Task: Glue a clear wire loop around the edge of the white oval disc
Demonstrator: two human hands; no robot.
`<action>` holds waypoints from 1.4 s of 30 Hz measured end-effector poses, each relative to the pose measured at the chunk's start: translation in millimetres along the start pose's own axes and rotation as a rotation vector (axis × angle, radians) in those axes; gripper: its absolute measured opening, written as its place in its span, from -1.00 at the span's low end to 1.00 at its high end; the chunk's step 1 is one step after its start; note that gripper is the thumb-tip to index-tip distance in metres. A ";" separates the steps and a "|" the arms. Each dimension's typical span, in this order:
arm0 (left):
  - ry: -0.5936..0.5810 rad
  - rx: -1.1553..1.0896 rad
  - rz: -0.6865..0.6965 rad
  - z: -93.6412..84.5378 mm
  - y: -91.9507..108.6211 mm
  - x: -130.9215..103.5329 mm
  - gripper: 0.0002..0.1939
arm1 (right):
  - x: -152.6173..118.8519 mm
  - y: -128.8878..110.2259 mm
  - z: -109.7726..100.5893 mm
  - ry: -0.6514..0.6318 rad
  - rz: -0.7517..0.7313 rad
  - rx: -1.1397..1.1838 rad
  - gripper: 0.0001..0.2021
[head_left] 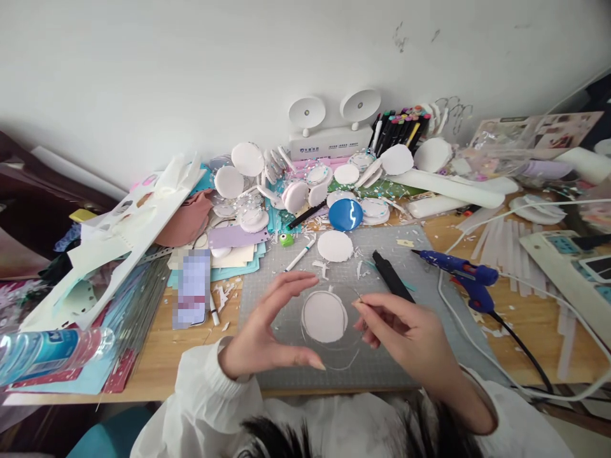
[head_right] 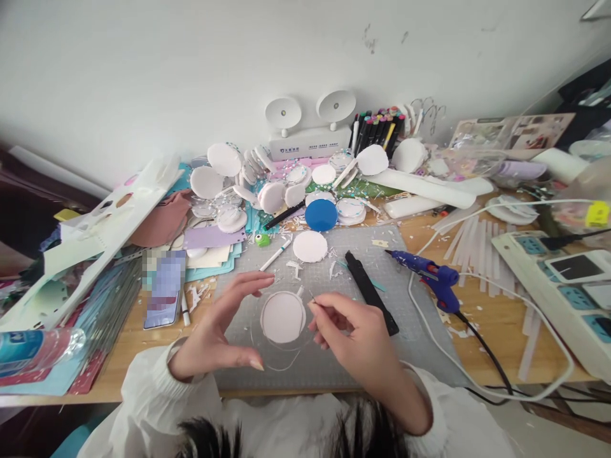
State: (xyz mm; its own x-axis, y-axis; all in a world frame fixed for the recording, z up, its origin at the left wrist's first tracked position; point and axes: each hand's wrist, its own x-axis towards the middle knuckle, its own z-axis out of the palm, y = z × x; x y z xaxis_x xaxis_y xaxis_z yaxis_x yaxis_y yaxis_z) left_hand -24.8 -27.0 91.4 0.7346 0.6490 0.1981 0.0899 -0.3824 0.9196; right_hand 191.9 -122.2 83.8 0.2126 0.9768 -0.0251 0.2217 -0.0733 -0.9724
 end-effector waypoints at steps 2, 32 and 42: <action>-0.015 -0.009 0.011 4.6 -5.0 -0.4 -0.05 | -0.4 -0.7 2.4 -0.017 0.018 0.005 -0.85; 0.075 -0.009 -0.006 36.1 -0.9 5.7 -0.11 | -4.8 -6.8 9.4 0.072 -0.442 -0.182 -0.81; 0.027 0.002 -0.030 38.0 -0.4 8.4 -0.16 | 5.5 -8.5 7.8 0.011 -0.592 -0.248 -0.73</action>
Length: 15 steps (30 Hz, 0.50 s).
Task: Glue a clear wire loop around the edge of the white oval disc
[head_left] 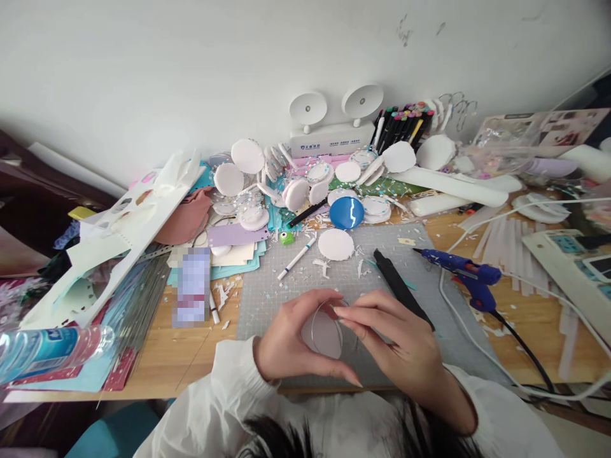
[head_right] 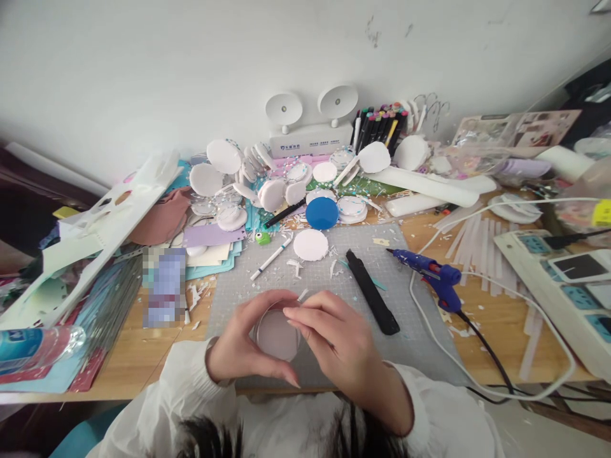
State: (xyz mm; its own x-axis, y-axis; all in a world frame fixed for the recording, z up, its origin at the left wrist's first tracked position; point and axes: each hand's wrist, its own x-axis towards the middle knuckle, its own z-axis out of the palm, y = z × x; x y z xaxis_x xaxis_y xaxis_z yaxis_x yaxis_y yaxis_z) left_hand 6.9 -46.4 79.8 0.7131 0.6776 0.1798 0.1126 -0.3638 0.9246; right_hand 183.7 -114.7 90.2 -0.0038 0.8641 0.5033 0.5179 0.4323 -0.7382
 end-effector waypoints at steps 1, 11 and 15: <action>-0.004 -0.002 0.002 -0.3 0.1 0.4 -0.15 | -0.3 0.5 0.0 -0.009 -0.016 0.008 -0.72; 0.086 -0.075 -0.007 -1.3 -6.3 -1.6 -0.04 | -4.7 -3.7 3.2 0.130 0.361 0.254 -0.75; 0.109 -0.061 -0.005 0.7 -10.8 -2.2 0.00 | -4.5 -5.7 3.3 0.136 0.572 0.378 -0.87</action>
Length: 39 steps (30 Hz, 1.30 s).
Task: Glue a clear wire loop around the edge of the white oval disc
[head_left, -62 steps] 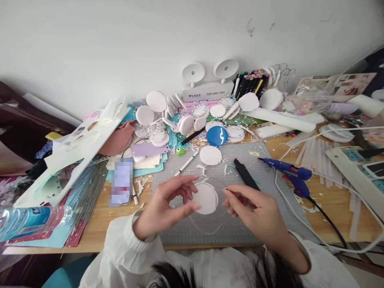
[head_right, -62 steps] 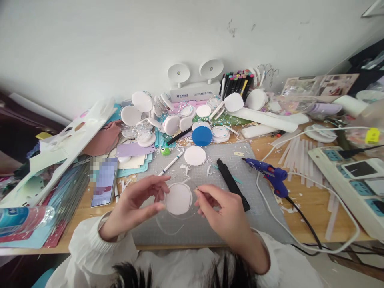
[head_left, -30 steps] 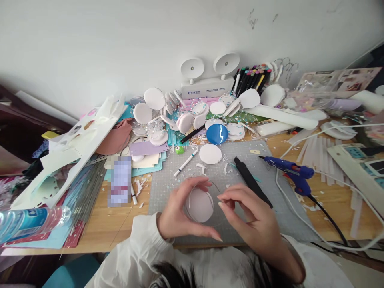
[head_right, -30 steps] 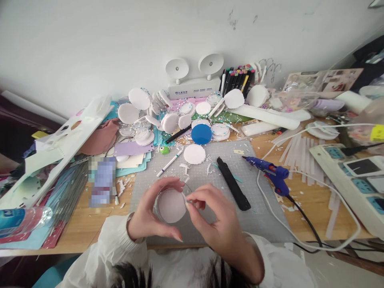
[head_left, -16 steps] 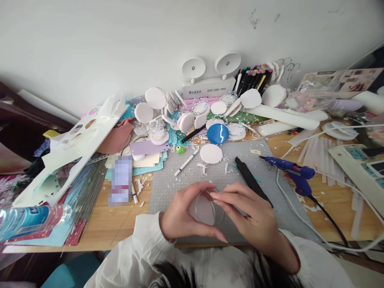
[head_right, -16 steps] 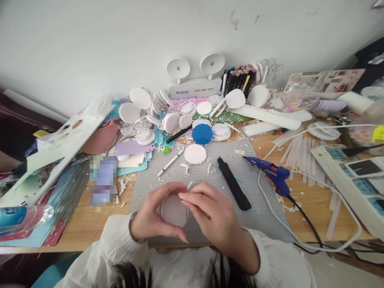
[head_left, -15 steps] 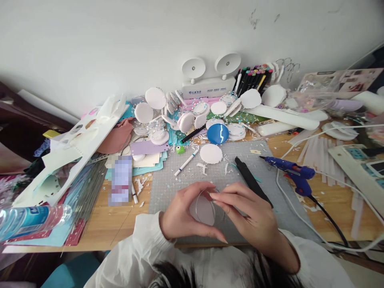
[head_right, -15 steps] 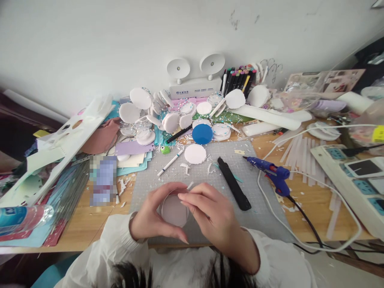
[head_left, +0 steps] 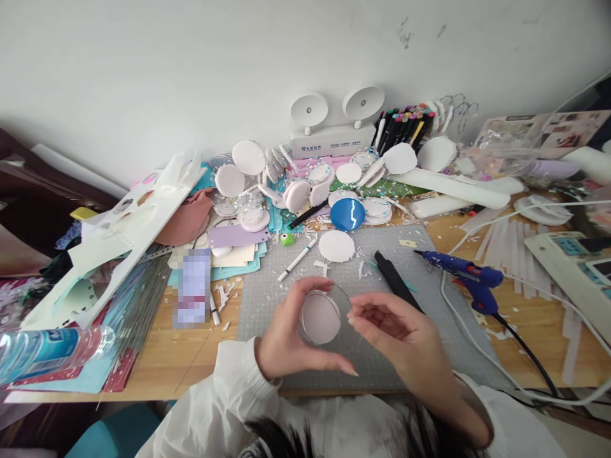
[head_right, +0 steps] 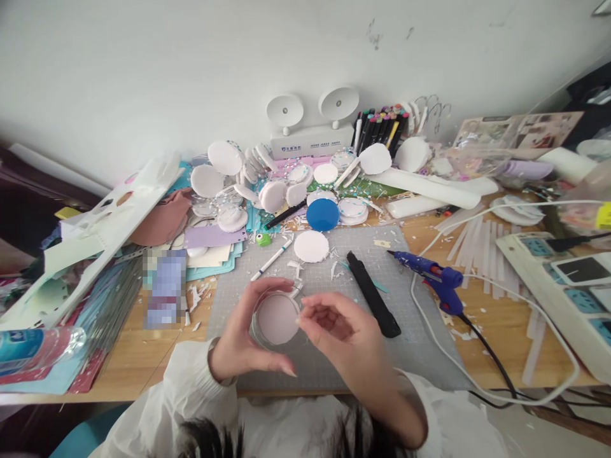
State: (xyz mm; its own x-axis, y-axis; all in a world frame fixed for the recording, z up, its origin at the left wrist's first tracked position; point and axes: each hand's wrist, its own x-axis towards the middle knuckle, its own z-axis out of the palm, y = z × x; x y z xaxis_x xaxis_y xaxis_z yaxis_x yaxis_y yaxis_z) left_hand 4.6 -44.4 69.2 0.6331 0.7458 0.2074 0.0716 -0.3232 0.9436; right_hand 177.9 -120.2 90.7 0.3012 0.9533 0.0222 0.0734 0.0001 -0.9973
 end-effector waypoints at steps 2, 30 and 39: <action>-0.015 0.020 0.003 0.3 0.1 0.1 0.01 | 0.0 0.3 0.0 -0.018 -0.004 -0.021 -0.94; -0.048 -0.157 -0.065 -14.5 -4.0 4.8 -0.09 | 6.0 -3.7 -16.7 -0.217 -0.594 -0.391 -0.68; -0.104 -0.172 -0.069 -14.0 0.0 6.8 -0.15 | 9.3 0.4 -15.8 -0.370 -0.802 -0.447 -0.85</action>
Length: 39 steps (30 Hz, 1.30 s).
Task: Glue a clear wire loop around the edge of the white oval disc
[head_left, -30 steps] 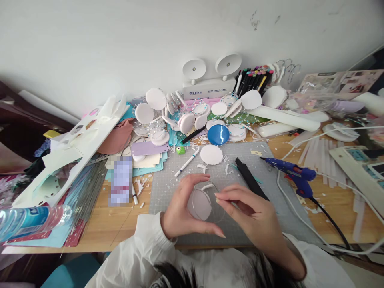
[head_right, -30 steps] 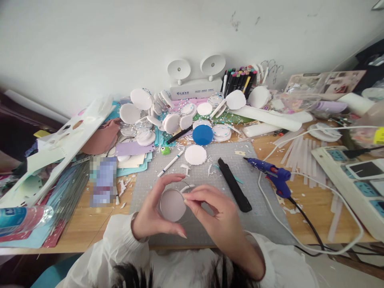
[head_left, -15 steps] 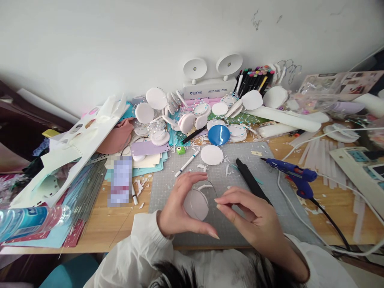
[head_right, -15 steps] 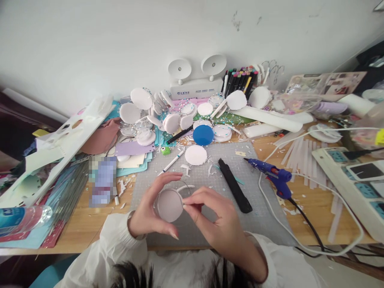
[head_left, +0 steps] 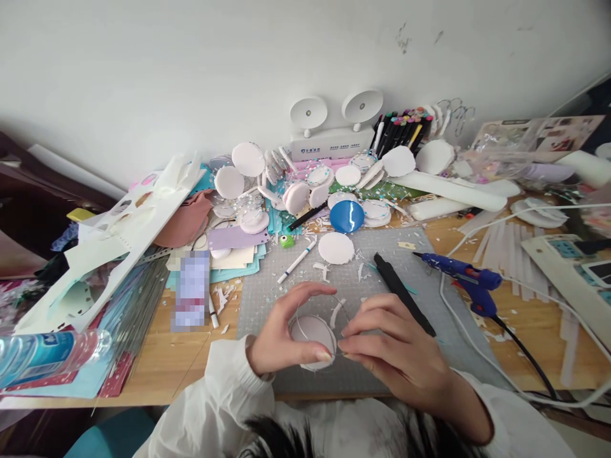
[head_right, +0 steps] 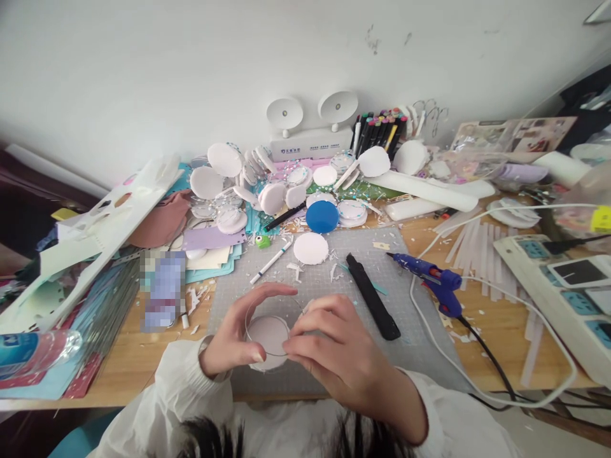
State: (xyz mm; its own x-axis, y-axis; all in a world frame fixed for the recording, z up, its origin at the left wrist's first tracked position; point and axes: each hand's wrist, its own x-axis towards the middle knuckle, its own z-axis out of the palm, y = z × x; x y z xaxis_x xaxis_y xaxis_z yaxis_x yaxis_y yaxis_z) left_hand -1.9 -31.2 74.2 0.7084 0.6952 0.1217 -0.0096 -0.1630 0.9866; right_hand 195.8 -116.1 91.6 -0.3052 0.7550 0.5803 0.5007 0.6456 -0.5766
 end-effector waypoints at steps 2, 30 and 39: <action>0.011 0.027 0.008 -0.2 1.7 -0.2 -0.15 | -1.3 0.9 0.6 0.006 0.010 -0.020 -0.86; 0.109 -0.511 -0.161 13.3 -5.9 -24.4 -0.30 | -0.1 -6.4 2.8 0.192 0.097 0.124 -0.73; 0.025 -0.520 -0.163 3.5 -14.5 -25.7 -0.32 | -14.3 3.4 -4.2 0.208 0.150 -0.048 -0.76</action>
State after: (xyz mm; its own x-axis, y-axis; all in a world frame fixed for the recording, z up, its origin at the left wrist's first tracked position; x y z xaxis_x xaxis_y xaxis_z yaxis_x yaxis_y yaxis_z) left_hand -17.5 -49.1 56.4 0.7129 0.7001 -0.0411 -0.2533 0.3118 0.9158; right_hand 205.3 -125.2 83.8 -0.0536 0.7991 0.5988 0.5672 0.5179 -0.6403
